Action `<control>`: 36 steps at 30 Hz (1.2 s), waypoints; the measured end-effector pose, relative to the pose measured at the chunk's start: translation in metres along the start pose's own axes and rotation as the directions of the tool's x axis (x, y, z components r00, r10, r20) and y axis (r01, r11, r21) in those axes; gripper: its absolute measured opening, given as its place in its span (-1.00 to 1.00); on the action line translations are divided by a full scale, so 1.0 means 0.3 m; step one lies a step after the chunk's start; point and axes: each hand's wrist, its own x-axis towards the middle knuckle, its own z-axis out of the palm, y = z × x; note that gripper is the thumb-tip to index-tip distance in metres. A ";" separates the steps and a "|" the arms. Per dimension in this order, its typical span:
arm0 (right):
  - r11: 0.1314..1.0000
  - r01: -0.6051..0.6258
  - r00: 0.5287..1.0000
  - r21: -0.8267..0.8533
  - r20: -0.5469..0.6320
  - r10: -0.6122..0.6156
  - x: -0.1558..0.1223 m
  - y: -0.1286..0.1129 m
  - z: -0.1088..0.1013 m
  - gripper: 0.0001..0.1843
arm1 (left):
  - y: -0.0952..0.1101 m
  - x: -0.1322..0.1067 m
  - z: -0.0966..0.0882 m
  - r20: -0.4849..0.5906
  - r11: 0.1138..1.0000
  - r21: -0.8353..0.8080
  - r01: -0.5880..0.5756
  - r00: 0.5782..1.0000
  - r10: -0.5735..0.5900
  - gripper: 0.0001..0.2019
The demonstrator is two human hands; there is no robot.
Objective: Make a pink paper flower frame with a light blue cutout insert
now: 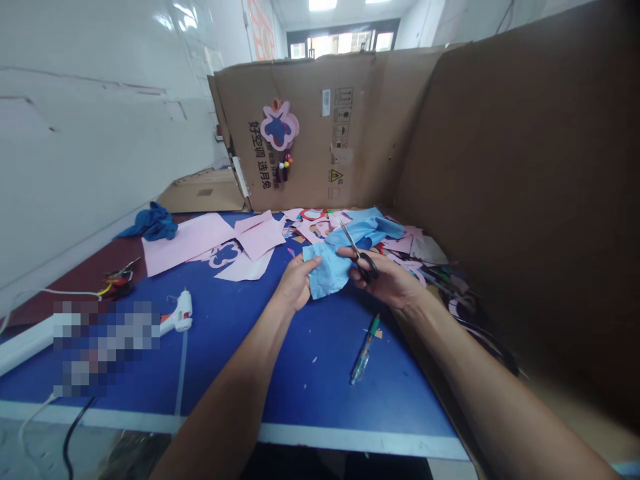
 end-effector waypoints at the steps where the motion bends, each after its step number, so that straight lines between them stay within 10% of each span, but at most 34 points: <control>1: 1.000 0.005 1.000 -0.010 -0.006 -0.005 -0.001 -0.003 0.003 -0.49 | 0.000 -0.001 -0.002 0.003 1.000 -0.003 0.008 1.000 -0.008 -0.58; 9: 0.997 0.079 0.997 0.026 -0.015 -0.079 0.000 -0.005 0.013 -0.43 | -0.005 -0.019 0.001 0.140 0.986 -0.074 0.146 0.981 -0.135 -0.71; 20: 0.994 0.105 0.981 -0.008 -0.160 -0.105 0.005 -0.005 0.013 -0.48 | 0.053 -0.015 -0.032 0.119 0.993 -0.116 -0.009 0.993 0.023 -0.64; 30: 0.836 0.106 0.942 -0.538 -0.216 -0.259 0.011 0.032 0.020 -0.34 | 0.062 -0.001 -0.038 0.055 0.975 -0.201 -0.092 0.993 0.105 -0.63; 36: 0.883 0.071 0.952 -0.464 -0.232 -0.199 0.010 0.033 0.042 -0.25 | 0.068 0.000 -0.042 0.015 0.968 -0.221 -0.122 0.992 0.128 -0.65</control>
